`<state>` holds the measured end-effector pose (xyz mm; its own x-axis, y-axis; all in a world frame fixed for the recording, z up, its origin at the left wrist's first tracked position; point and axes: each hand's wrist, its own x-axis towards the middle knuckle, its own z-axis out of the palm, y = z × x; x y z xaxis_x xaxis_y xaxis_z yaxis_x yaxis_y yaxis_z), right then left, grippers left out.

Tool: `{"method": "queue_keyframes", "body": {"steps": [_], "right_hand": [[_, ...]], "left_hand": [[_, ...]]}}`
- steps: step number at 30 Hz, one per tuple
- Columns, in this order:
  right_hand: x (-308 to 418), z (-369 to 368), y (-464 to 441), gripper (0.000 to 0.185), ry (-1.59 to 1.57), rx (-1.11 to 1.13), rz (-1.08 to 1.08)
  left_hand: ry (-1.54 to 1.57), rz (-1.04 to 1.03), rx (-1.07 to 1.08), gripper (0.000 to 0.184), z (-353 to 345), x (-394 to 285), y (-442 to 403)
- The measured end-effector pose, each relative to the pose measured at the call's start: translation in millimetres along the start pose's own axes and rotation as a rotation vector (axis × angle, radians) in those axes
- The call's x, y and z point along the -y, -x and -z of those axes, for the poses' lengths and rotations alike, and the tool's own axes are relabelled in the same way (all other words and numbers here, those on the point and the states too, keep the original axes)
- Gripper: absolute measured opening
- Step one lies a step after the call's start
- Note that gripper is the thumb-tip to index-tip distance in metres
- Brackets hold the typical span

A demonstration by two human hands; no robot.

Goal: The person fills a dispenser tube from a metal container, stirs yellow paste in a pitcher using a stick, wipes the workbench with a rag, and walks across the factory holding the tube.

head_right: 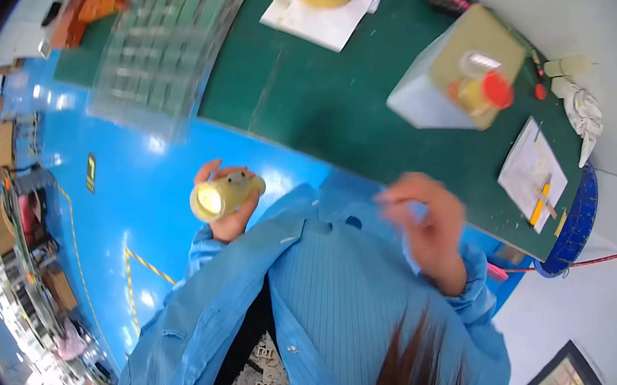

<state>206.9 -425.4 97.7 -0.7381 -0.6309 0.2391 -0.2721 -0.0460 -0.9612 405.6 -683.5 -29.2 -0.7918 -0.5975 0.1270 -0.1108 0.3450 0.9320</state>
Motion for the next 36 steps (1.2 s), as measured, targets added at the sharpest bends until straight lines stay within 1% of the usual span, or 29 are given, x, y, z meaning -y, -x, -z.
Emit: {"method": "queue_keyframes", "body": {"steps": [1, 2, 3, 4, 6, 7, 9, 10, 12, 13, 14, 16, 17, 18, 19, 20, 21, 22, 23, 25, 26, 27, 28, 29, 32, 35, 36], "right_hand": [[26, -33, -19, 0.011, -0.013, 0.361, 0.139], [40, -81, -26, 0.016, -0.139, 0.490, 0.307], [61, -122, -31, 0.016, -0.144, 0.583, 0.437], [81, -161, -30, 0.010, -0.152, 0.600, 0.504], [96, -225, -13, 0.016, -0.166, 0.602, 0.612], [99, -247, -6, 0.022, -0.203, 0.587, 0.637], [90, -292, 3, 0.028, -0.257, 0.658, 0.691], [81, -302, 4, 0.029, -0.274, 0.743, 0.710], [74, -325, 10, 0.019, -0.243, 0.842, 0.500], [68, -338, 13, 0.015, -0.160, 0.848, 0.284], [47, -355, 30, 0.012, -0.095, 0.839, 0.179], [4, -388, 63, 0.010, 0.033, 0.821, -0.033], [-38, -398, 67, 0.005, -0.035, 0.948, -0.249], [-80, -395, 98, 0.008, -0.054, 0.912, -0.618], [-124, -386, 128, 0.016, -0.038, 0.845, -0.885], [-202, -361, 133, 0.018, 0.061, 0.773, -1.025], [-237, -347, 157, 0.021, 0.158, 0.727, -1.157], [-271, -328, 176, 0.021, 0.267, 0.660, -1.235], [-300, -311, 190, 0.022, 0.375, 0.594, -1.305], [-347, -277, 206, 0.023, 0.553, 0.592, -1.349], [-370, -259, 210, 0.023, 0.639, 0.587, -1.369], [-406, -237, 205, 0.024, 0.685, 0.554, -1.342], [-428, -219, 204, 0.025, 0.733, 0.535, -1.305], [-448, -202, 200, 0.026, 0.778, 0.515, -1.266], [-506, -165, 172, 0.027, 0.828, 0.338, -1.223], [-564, -133, 124, 0.027, 0.919, 0.233, -1.156], [-587, -113, 113, 0.025, 0.931, 0.208, -1.158]], "left_hand": [[0.057, 0.028, -0.014, 0.082, 12, 2, 9], [0.089, 0.039, -0.033, 0.082, 24, 8, 21], [0.123, 0.053, -0.062, 0.081, 37, 17, 35], [0.122, 0.058, -0.075, 0.081, 51, 28, 51], [0.138, 0.050, -0.105, 0.080, 79, 61, 79], [0.123, 0.058, -0.121, 0.079, 91, 71, 98], [0.094, 0.053, -0.168, 0.077, 119, 98, 134], [0.035, 0.077, -0.201, 0.073, 134, 101, 148], [-0.026, 0.115, -0.276, 0.073, 158, 121, 186], [-0.047, 0.109, -0.304, 0.073, 165, 148, 191], [-0.003, 0.159, -0.393, 0.064, 173, 152, 213], [-0.048, 0.244, -0.439, 0.055, 200, 159, 244], [-0.063, 0.285, -0.451, 0.050, 206, 161, 258], [-0.025, 0.314, -0.506, 0.040, 208, 167, 271], [-0.014, 0.313, -0.524, 0.041, 211, 178, 282], [0.010, 0.305, -0.511, 0.042, 192, 214, 263], [0.020, 0.306, -0.525, 0.042, 196, 219, 277], [0.019, 0.323, -0.565, 0.043, 192, 225, 283], [0.030, 0.308, -0.596, 0.043, 187, 235, 289], [0.053, 0.271, -0.650, 0.042, 170, 256, 301], [0.066, 0.250, -0.636, 0.042, 158, 268, 305], [0.086, 0.227, -0.609, 0.042, 135, 293, 293], [0.100, 0.202, -0.595, 0.042, 121, 303, 294], [0.097, 0.210, -0.564, 0.042, 104, 310, 292], [0.082, 0.239, -0.480, 0.046, 55, 328, 284], [0.070, 0.288, -0.398, 0.043, 4, 343, 263], [0.125, 0.296, -0.382, 0.043, -13, 346, 256]]}}
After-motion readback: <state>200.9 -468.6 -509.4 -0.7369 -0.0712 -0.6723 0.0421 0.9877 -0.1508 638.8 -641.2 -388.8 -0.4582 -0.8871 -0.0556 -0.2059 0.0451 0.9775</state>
